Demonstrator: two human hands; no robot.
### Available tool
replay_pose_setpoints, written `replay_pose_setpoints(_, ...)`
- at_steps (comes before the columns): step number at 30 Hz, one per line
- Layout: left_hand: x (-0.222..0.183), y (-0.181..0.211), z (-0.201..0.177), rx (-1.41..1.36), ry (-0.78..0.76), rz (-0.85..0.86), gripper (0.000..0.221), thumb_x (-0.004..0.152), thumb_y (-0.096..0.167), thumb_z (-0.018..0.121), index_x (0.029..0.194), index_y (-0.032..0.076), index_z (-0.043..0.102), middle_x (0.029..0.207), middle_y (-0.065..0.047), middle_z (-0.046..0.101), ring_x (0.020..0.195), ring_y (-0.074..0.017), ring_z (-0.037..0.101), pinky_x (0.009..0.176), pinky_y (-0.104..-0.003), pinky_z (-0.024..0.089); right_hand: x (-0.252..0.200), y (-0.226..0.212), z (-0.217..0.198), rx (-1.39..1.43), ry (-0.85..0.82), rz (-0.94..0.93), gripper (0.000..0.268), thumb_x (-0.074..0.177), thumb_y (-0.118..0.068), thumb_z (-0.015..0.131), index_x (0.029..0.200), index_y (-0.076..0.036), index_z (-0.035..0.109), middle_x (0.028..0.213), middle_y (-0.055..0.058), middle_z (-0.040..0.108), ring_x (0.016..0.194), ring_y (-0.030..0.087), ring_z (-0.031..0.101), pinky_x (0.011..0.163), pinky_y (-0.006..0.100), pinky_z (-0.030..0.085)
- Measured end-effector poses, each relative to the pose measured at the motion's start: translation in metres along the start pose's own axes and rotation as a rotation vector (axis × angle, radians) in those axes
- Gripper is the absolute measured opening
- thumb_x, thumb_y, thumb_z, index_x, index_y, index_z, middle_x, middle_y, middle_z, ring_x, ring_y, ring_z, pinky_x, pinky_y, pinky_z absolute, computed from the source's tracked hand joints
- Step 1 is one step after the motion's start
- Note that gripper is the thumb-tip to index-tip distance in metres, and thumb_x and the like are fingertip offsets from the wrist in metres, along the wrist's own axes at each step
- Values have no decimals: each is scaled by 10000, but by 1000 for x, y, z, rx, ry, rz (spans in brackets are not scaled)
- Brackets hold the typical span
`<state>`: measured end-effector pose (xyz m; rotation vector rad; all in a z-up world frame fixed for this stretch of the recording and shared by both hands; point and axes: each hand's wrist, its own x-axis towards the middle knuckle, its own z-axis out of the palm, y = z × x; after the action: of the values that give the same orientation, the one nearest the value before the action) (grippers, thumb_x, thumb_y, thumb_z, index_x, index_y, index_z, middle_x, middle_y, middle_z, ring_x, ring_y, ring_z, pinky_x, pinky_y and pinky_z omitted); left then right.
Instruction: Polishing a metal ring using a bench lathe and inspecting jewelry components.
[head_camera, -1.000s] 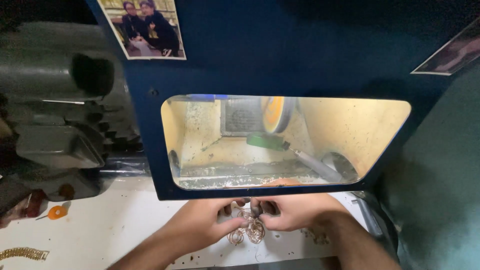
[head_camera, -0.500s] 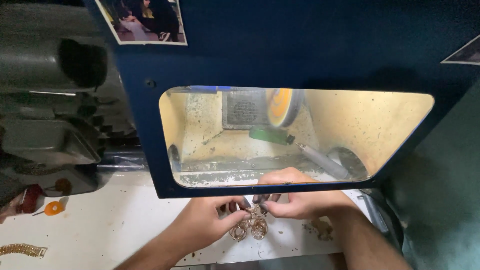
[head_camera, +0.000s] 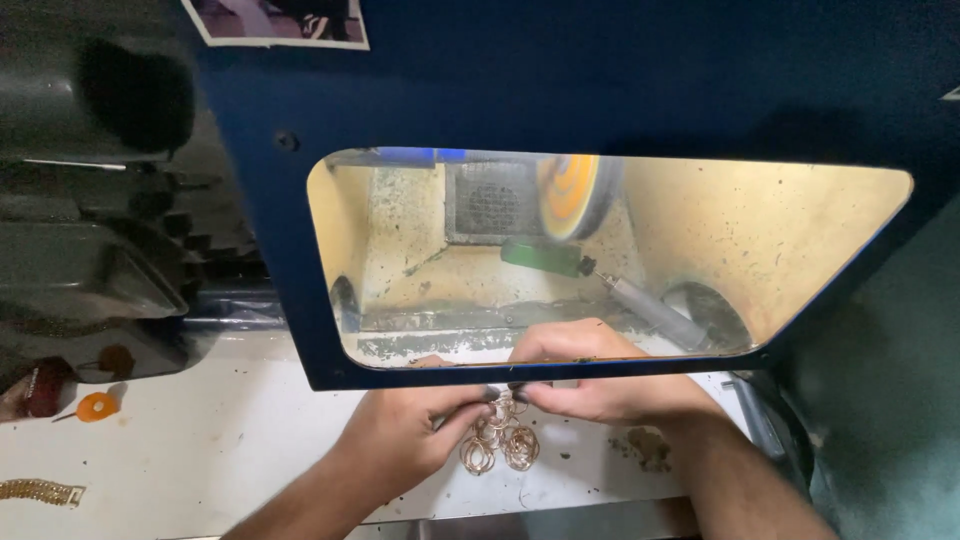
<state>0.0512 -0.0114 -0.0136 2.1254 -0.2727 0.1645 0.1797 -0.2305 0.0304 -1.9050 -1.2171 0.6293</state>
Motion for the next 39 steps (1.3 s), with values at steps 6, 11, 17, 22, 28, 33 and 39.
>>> replay_pose_setpoints(6,0,1,-3,-23,-7,67,82,861,164,790,939,179,808,834,37,750,730,-151,677,650,-266,527,1,9,8,-92,-93,55,81,868,-193,729,943,-165,727,872,-18,767,780,169,734,690,306,568)
replay_pose_setpoints(11,0,0,-1,13,-66,-90,66,850,245,799,895,199,811,807,38,773,706,-153,675,634,-275,522,1,5,5,-84,-102,-17,63,886,-182,727,946,-164,719,872,-14,771,773,172,746,695,304,579)
replay_pose_setpoints(17,-4,-12,10,95,27,-173,176,847,325,767,881,166,833,898,71,818,843,-120,751,727,-261,568,5,-16,1,42,-212,232,84,882,-205,756,962,-182,762,935,-52,819,870,113,785,772,276,622)
replay_pose_setpoints(22,-5,-15,8,97,51,-152,169,850,324,764,887,166,809,926,92,791,867,-121,736,731,-245,550,0,10,4,-111,-117,-6,210,921,-225,711,1112,-138,693,999,19,777,867,212,751,730,330,578)
replay_pose_setpoints(28,13,2,-9,-56,-130,-573,146,839,367,806,846,222,789,766,96,728,681,-95,634,663,-260,491,5,1,5,-56,-104,-62,199,926,-307,721,1005,-125,713,893,25,735,774,194,718,671,317,560)
replay_pose_setpoints(33,16,4,-14,-161,-100,-524,145,819,326,820,813,187,783,733,83,730,693,-88,659,675,-252,504,7,5,13,-89,-47,-121,99,925,-202,684,942,-105,693,843,40,718,719,222,689,623,335,519)
replay_pose_setpoints(39,14,1,-12,-188,-51,-507,127,811,287,804,776,180,745,716,86,736,715,-72,682,694,-240,515,11,-7,12,-45,-36,-109,185,946,-248,691,1037,-87,687,955,51,714,829,225,705,724,329,545)
